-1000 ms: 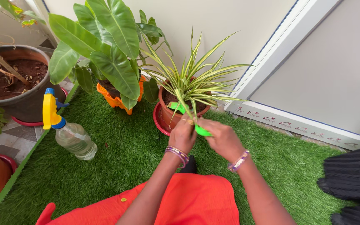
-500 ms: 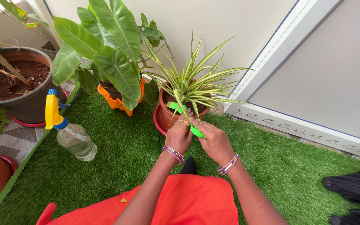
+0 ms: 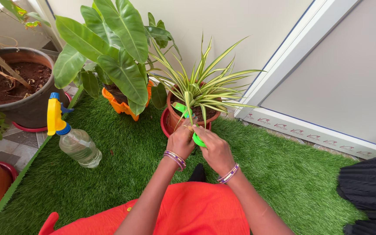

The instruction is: The person loosens the soil around a potted spider plant using a small green hand trowel. Afterward, the person picks up a spray bottle and mists the leaves of the same plant.

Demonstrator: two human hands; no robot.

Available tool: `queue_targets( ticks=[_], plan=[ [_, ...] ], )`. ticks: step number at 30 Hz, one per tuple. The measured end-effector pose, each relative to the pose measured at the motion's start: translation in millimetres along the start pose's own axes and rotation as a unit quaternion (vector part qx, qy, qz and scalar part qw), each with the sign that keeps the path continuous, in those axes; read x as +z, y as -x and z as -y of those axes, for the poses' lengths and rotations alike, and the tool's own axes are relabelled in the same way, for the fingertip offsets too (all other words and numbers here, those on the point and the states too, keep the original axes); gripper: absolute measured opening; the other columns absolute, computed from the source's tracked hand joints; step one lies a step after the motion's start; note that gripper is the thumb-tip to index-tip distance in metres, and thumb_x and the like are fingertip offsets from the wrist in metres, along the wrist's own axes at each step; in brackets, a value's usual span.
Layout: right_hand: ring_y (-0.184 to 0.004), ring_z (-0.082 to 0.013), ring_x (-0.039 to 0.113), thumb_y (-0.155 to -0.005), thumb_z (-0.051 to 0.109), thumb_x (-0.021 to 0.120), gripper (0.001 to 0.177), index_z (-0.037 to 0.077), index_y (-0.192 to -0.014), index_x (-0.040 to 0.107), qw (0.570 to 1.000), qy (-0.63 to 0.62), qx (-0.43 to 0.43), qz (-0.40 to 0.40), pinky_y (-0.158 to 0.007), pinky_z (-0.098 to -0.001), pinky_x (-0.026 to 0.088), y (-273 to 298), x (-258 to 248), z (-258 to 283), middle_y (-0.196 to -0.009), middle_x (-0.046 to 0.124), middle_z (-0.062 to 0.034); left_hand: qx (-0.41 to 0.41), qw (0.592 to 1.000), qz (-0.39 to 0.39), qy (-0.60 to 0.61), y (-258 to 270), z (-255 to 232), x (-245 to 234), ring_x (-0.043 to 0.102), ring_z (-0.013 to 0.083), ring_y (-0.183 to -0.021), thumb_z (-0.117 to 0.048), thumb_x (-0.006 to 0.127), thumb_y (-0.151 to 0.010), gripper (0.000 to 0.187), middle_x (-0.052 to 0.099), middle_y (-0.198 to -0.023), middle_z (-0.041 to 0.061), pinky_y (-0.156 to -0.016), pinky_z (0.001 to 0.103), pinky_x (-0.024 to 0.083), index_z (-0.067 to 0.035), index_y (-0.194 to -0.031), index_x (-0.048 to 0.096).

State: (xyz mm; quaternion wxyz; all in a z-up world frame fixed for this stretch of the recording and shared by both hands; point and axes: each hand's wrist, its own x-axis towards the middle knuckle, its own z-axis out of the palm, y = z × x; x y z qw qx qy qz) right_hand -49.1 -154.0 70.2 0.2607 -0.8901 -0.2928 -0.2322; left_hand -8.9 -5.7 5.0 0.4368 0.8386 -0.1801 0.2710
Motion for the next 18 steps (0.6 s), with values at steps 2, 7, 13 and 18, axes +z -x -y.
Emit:
queue_targets(
  ticks=[2,7,13,18],
  plan=[
    [-0.120,-0.0322,0.067,-0.082,-0.006,0.066,0.057,0.008,-0.137,0.062,1.000,0.001,-0.006,-0.011,-0.099,-0.0413,0.057,5,-5,3,-0.129,0.070,-0.0159,0.012,1.000,-0.015,0.005,4,-9,-1,0.066,0.0349,-0.120,-0.009,0.067,-0.087,0.048,0.063,-0.141,0.015,-0.093,0.044,0.058,-0.009,-0.135,0.062],
    [-0.125,-0.0323,0.065,-0.080,-0.010,0.065,0.064,0.008,-0.141,0.060,0.999,0.022,-0.017,-0.034,-0.102,-0.0414,0.056,20,3,13,-0.129,0.069,-0.0160,-0.037,0.999,0.028,0.013,13,-15,-7,0.066,0.0350,-0.116,-0.012,0.069,-0.090,0.045,0.061,-0.143,0.014,-0.091,0.044,0.058,-0.009,-0.134,0.062],
    [-0.126,-0.0327,0.064,-0.080,-0.006,0.068,0.063,0.007,-0.141,0.059,0.997,0.046,-0.035,-0.049,-0.099,-0.0430,0.055,39,1,19,-0.129,0.069,-0.0155,0.046,0.999,0.000,0.029,29,-19,-8,0.059,0.0375,-0.131,-0.008,0.067,-0.089,0.053,0.059,-0.144,0.017,-0.100,0.044,0.054,-0.005,-0.140,0.058],
    [-0.126,-0.0331,0.064,-0.079,-0.009,0.065,0.064,0.006,-0.141,0.060,0.998,0.037,-0.020,-0.047,-0.099,-0.0428,0.056,43,2,17,-0.130,0.069,-0.0157,0.012,0.999,0.046,0.026,25,-20,-7,0.059,0.0343,-0.130,-0.008,0.067,-0.089,0.049,0.058,-0.146,0.016,-0.101,0.042,0.054,-0.006,-0.138,0.060]
  ],
)
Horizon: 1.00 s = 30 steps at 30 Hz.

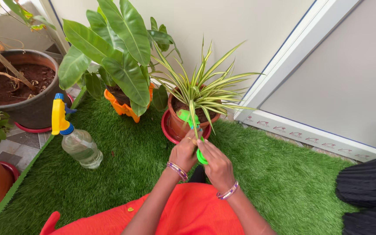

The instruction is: The person loosens the soil around a potted spider plant using a small green hand trowel. Afterward, the person picks up a spray bottle and mists the leaves of the same plant.

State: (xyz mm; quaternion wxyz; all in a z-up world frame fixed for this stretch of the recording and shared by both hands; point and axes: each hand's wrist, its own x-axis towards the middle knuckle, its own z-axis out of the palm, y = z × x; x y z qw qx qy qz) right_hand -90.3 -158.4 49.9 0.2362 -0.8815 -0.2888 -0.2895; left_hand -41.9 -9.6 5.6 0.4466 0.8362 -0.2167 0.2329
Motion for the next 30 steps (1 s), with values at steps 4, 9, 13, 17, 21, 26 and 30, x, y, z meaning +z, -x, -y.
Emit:
queue_targets(
  ticks=[4,9,13,17,21,26,30],
  plan=[
    [-0.125,-0.0337,0.065,-0.078,-0.011,0.062,0.064,0.006,-0.140,0.062,1.000,0.002,0.012,0.006,-0.099,-0.0428,0.056,5,1,-1,-0.130,0.069,-0.0179,0.000,1.000,0.004,-0.015,3,-4,2,0.059,0.0338,-0.130,-0.007,0.066,-0.091,0.050,0.060,-0.143,0.016,-0.100,0.043,0.054,-0.005,-0.140,0.059],
    [-0.126,-0.0345,0.065,-0.079,-0.010,0.063,0.062,0.004,-0.140,0.060,1.000,-0.011,0.001,0.003,-0.100,-0.0428,0.056,7,-1,1,-0.130,0.068,-0.0186,0.043,0.999,-0.030,-0.011,10,-13,-3,0.057,0.0369,-0.131,-0.007,0.068,-0.086,0.054,0.057,-0.145,0.019,-0.100,0.045,0.054,-0.002,-0.139,0.057],
    [-0.128,-0.0333,0.064,-0.082,-0.009,0.064,0.060,0.005,-0.140,0.060,0.999,-0.025,-0.018,-0.035,-0.103,-0.0425,0.056,8,1,3,-0.132,0.068,-0.0170,0.033,0.999,-0.022,-0.011,7,-14,-7,0.057,0.0368,-0.132,-0.007,0.069,-0.086,0.055,0.056,-0.146,0.018,-0.099,0.043,0.055,-0.004,-0.140,0.058],
    [-0.126,-0.0341,0.065,-0.077,-0.012,0.061,0.065,0.005,-0.139,0.061,1.000,-0.009,0.014,0.002,-0.100,-0.0431,0.056,13,1,4,-0.131,0.068,-0.0187,-0.027,0.999,0.029,0.013,11,-8,-6,0.059,0.0357,-0.127,-0.008,0.070,-0.084,0.058,0.056,-0.146,0.018,-0.096,0.043,0.055,-0.005,-0.141,0.057],
    [-0.124,-0.0337,0.066,-0.080,-0.009,0.064,0.061,0.007,-0.139,0.062,1.000,-0.015,0.011,-0.008,-0.099,-0.0425,0.057,8,-2,8,-0.130,0.069,-0.0175,0.052,0.998,-0.043,-0.018,16,-9,-2,0.059,0.0364,-0.131,-0.007,0.068,-0.086,0.056,0.058,-0.144,0.019,-0.100,0.044,0.055,-0.004,-0.141,0.057],
    [-0.122,-0.0335,0.068,-0.084,-0.006,0.067,0.056,0.007,-0.138,0.063,0.999,-0.021,0.014,-0.032,-0.096,-0.0414,0.058,3,-10,19,-0.129,0.070,-0.0161,0.012,1.000,-0.017,-0.021,10,-16,-7,0.061,0.0336,-0.129,-0.006,0.068,-0.088,0.054,0.062,-0.139,0.017,-0.098,0.043,0.055,-0.007,-0.141,0.059],
    [-0.120,-0.0342,0.069,-0.086,-0.003,0.072,0.052,0.006,-0.136,0.063,0.998,-0.037,0.027,-0.052,-0.096,-0.0417,0.058,-1,-20,31,-0.126,0.071,-0.0168,0.044,0.997,-0.048,-0.038,7,-35,-20,0.058,0.0363,-0.132,-0.003,0.069,-0.082,0.056,0.060,-0.141,0.021,-0.100,0.043,0.054,-0.003,-0.138,0.059]
  ],
)
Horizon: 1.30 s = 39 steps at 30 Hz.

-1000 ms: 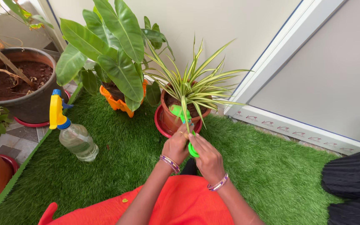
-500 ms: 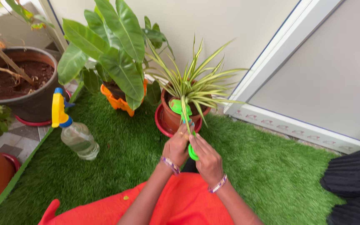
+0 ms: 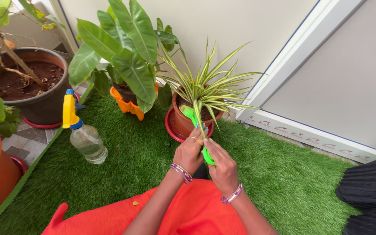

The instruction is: The person loosens the soil around a potted spider plant using a small green hand trowel. Afterward, the person picks up a spray bottle and mists the leaves of the same plant.

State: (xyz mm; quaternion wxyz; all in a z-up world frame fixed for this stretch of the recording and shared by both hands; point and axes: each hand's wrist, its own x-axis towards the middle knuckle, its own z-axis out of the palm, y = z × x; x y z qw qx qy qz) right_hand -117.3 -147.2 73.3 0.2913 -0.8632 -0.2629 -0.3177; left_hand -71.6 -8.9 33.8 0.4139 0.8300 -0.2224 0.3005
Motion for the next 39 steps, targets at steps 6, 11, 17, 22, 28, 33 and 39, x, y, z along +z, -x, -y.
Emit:
queue_targets(
  ticks=[6,11,17,22,28,33,39],
  plan=[
    [-0.115,-0.0319,0.072,-0.088,0.001,0.074,0.046,0.005,-0.132,0.066,0.997,-0.068,0.039,-0.014,-0.095,-0.0384,0.059,-2,-3,28,-0.124,0.073,-0.0163,0.025,0.999,-0.008,-0.025,7,-19,-39,0.057,0.0410,-0.132,-0.004,0.072,-0.079,0.064,0.059,-0.141,0.024,-0.108,0.046,0.049,0.002,-0.141,0.054],
    [-0.111,-0.0233,0.075,-0.093,0.006,0.072,0.038,0.004,-0.131,0.067,0.977,-0.164,0.138,-0.018,-0.093,-0.0347,0.059,9,29,39,-0.124,0.074,-0.0141,0.028,0.997,-0.017,-0.074,28,-3,-61,0.054,0.0426,-0.137,0.000,0.069,-0.079,0.069,0.056,-0.145,0.026,-0.112,0.045,0.048,0.004,-0.145,0.050],
    [-0.115,-0.0149,0.066,-0.101,0.014,0.064,0.037,-0.001,-0.134,0.063,0.821,-0.480,0.309,-0.029,-0.098,-0.0335,0.057,24,112,23,-0.133,0.069,-0.0087,-0.019,0.986,0.009,-0.168,54,47,-65,0.053,0.0407,-0.137,0.002,0.063,-0.084,0.059,0.056,-0.145,0.025,-0.112,0.045,0.047,0.007,-0.141,0.051],
    [-0.112,-0.0168,0.068,-0.099,0.020,0.064,0.041,-0.001,-0.134,0.061,0.691,-0.566,0.447,-0.050,-0.094,-0.0391,0.059,35,167,16,-0.125,0.067,-0.0075,-0.055,0.972,0.054,-0.223,75,89,-67,0.053,0.0391,-0.136,-0.001,0.063,-0.082,0.057,0.056,-0.144,0.024,-0.109,0.044,0.047,0.006,-0.138,0.053],
    [-0.110,-0.0188,0.066,-0.099,0.021,0.064,0.041,0.003,-0.135,0.058,0.563,-0.636,0.524,-0.056,-0.093,-0.0415,0.058,48,238,-9,-0.122,0.068,-0.0072,-0.056,0.959,0.098,-0.261,96,140,-57,0.055,0.0369,-0.135,-0.005,0.061,-0.087,0.047,0.059,-0.141,0.023,-0.106,0.043,0.049,0.005,-0.133,0.058],
    [-0.105,-0.0202,0.066,-0.098,0.021,0.067,0.033,0.006,-0.127,0.062,0.510,-0.658,0.552,-0.047,-0.091,-0.0437,0.058,67,303,-39,-0.118,0.069,-0.0070,-0.094,0.955,0.120,-0.254,111,184,-45,0.060,0.0375,-0.128,-0.005,0.061,-0.087,0.044,0.062,-0.136,0.025,-0.101,0.042,0.053,0.005,-0.129,0.061],
    [-0.104,-0.0210,0.067,-0.095,0.021,0.069,0.025,0.010,-0.118,0.065,0.464,-0.662,0.588,-0.037,-0.090,-0.0455,0.058,88,353,-55,-0.114,0.070,-0.0051,-0.139,0.958,0.117,-0.221,130,216,-27,0.063,0.0386,-0.124,-0.006,0.061,-0.087,0.039,0.065,-0.132,0.025,-0.097,0.043,0.056,0.003,-0.124,0.064]
  ],
)
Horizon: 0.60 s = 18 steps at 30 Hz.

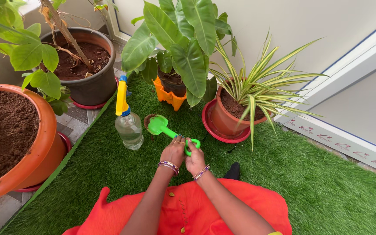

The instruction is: The person loosens the soil around a potted spider plant using a small green hand trowel. Afterward, the person picks up a spray bottle and mists the leaves of the same plant.

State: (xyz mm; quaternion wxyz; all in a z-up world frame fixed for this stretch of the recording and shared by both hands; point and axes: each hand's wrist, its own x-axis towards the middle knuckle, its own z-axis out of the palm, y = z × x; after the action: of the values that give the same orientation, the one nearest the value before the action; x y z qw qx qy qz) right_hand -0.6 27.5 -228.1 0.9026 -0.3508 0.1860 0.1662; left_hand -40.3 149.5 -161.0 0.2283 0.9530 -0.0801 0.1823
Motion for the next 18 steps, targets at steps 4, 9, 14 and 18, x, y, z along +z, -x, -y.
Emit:
queue_targets(
  ticks=[4,9,14,18],
  plan=[
    [-0.103,-0.0213,0.069,-0.096,0.019,0.070,0.020,0.009,-0.113,0.066,1.000,-0.008,0.013,0.011,-0.091,-0.0419,0.059,-15,-10,-10,-0.113,0.071,-0.0062,-0.018,1.000,-0.004,0.021,2,9,12,0.064,0.0391,-0.121,-0.009,0.063,-0.087,0.035,0.067,-0.128,0.026,-0.096,0.044,0.056,0.003,-0.121,0.066],
    [-0.099,-0.0203,0.069,-0.096,0.017,0.070,0.017,0.009,-0.110,0.066,0.999,0.002,0.032,0.002,-0.088,-0.0397,0.060,-21,-15,-12,-0.109,0.072,-0.0057,-0.052,0.997,0.037,0.048,4,11,15,0.064,0.0390,-0.120,-0.011,0.062,-0.088,0.032,0.067,-0.126,0.025,-0.093,0.046,0.057,0.001,-0.118,0.067],
    [-0.096,-0.0203,0.070,-0.096,0.020,0.071,0.017,0.009,-0.107,0.065,0.999,0.031,0.031,-0.009,-0.085,-0.0383,0.060,-18,-12,-12,-0.105,0.071,-0.0059,-0.065,0.995,0.057,0.044,6,10,20,0.065,0.0386,-0.120,-0.012,0.058,-0.092,0.029,0.068,-0.127,0.024,-0.095,0.046,0.057,0.000,-0.117,0.068],
    [-0.093,-0.0185,0.068,-0.094,0.023,0.071,0.020,0.010,-0.107,0.063,0.994,0.101,-0.002,-0.027,-0.079,-0.0374,0.059,-16,-14,-9,-0.102,0.070,-0.0049,-0.050,0.997,0.033,0.039,7,4,19,0.065,0.0395,-0.119,-0.011,0.059,-0.090,0.033,0.068,-0.126,0.025,-0.095,0.046,0.057,0.002,-0.120,0.066]
  ],
)
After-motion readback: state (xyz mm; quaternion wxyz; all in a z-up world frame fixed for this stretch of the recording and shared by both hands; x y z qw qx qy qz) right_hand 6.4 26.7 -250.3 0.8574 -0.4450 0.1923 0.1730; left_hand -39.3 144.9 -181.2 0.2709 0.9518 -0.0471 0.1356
